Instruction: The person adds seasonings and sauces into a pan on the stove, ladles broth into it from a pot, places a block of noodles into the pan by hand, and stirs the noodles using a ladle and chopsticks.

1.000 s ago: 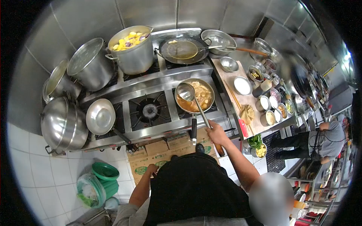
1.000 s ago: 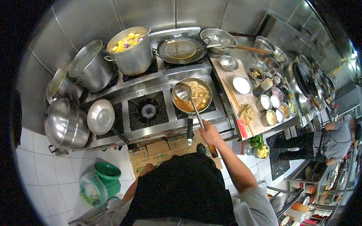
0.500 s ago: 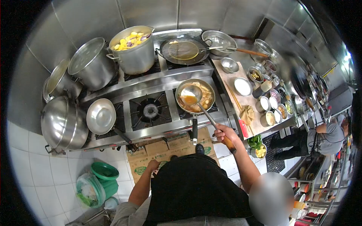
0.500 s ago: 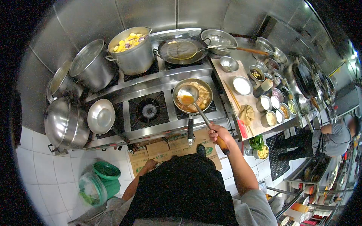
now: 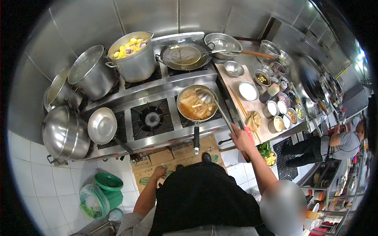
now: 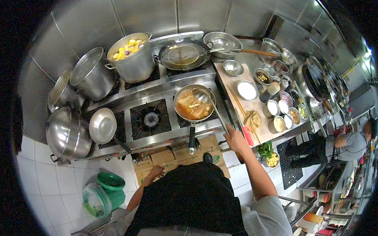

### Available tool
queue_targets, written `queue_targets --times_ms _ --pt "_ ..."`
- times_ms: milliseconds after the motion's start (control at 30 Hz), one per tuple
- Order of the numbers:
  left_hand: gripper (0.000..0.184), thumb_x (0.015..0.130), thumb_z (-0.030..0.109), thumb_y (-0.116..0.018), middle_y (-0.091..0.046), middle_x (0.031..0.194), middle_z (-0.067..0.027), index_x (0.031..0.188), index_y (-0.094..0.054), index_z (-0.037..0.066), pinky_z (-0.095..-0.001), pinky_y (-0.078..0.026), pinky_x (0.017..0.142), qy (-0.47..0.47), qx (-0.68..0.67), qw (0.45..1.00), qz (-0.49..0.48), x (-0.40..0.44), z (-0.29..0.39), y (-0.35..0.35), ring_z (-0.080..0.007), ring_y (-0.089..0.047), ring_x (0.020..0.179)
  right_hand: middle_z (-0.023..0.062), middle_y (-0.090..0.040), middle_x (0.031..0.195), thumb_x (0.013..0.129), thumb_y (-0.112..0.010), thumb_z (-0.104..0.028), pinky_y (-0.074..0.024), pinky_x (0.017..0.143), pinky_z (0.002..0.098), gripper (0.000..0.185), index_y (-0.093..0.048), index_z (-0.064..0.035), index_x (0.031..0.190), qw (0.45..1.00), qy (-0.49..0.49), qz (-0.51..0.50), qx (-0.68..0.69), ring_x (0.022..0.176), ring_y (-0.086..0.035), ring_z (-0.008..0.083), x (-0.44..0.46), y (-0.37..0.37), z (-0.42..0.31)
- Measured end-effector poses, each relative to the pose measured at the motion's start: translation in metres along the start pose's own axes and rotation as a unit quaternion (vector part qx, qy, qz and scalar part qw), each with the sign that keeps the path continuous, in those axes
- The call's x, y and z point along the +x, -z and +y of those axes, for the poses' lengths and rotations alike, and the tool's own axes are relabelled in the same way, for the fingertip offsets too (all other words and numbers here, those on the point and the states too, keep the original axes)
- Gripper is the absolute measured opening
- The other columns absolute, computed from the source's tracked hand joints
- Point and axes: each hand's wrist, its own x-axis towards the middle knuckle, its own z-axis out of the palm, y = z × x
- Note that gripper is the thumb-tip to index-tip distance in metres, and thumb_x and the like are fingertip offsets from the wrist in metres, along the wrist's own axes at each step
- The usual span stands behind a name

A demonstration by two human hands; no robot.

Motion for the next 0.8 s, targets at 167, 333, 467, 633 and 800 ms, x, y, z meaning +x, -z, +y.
queue_targets --times_ms 167,333,467,633,800 --pt "0.045 0.099 0.034 -0.060 -0.071 0.101 -0.0199 0.118 -0.063 -0.007 -0.0429 -0.060 0.065 0.002 0.029 0.998 -0.047 -0.007 0.028 -0.022 -0.0285 -0.070 0.077 0.0357 -0.065 0.096 0.094 -0.064 -0.021 -0.0517 0.084 0.0540 0.054 -0.050 -0.0034 0.144 0.998 0.019 -0.022 -0.048 0.092 -0.065 0.0507 0.011 -0.030 0.023" --pt "0.045 0.098 0.035 -0.062 -0.071 0.101 -0.0214 0.117 -0.064 -0.006 -0.0438 -0.061 0.064 -0.037 0.117 0.992 -0.018 0.010 0.014 -0.034 -0.0298 -0.071 0.081 0.0370 -0.063 0.087 0.093 -0.065 -0.019 -0.0517 0.077 0.0562 0.055 -0.049 -0.0027 0.143 0.999 0.024 0.027 -0.027 0.087 -0.065 0.0519 0.021 -0.013 0.018" --pt "0.045 0.099 0.035 -0.062 -0.070 0.101 -0.0220 0.117 -0.064 -0.006 -0.0445 -0.061 0.064 -0.035 0.036 0.998 -0.027 -0.001 0.013 -0.037 -0.0307 -0.071 0.081 0.0352 -0.066 0.091 0.093 -0.065 -0.018 -0.0535 0.079 0.0531 0.056 -0.050 -0.0051 0.144 0.996 0.026 -0.001 -0.082 0.088 -0.066 0.0499 0.030 -0.029 0.040" --pt "0.046 0.098 0.034 -0.063 -0.071 0.100 -0.0216 0.118 -0.064 -0.007 -0.0446 -0.061 0.064 -0.099 0.059 0.993 -0.038 0.033 -0.022 -0.034 -0.0311 -0.071 0.079 0.0366 -0.064 0.087 0.091 -0.066 -0.016 -0.0531 0.078 0.0555 0.058 -0.047 -0.0020 0.145 0.994 0.084 -0.002 -0.072 0.084 -0.066 0.0505 0.040 0.006 0.047" --pt "0.044 0.097 0.033 -0.064 -0.071 0.094 -0.0205 0.114 -0.066 -0.008 -0.0430 -0.060 0.062 -0.003 0.010 1.000 -0.020 0.011 0.011 -0.050 -0.0298 -0.070 0.075 0.0342 -0.066 0.084 0.092 -0.064 -0.020 -0.0531 0.076 0.0566 0.059 -0.047 -0.0078 0.147 0.990 0.069 -0.015 -0.122 0.081 -0.066 0.0503 0.058 -0.004 0.050"
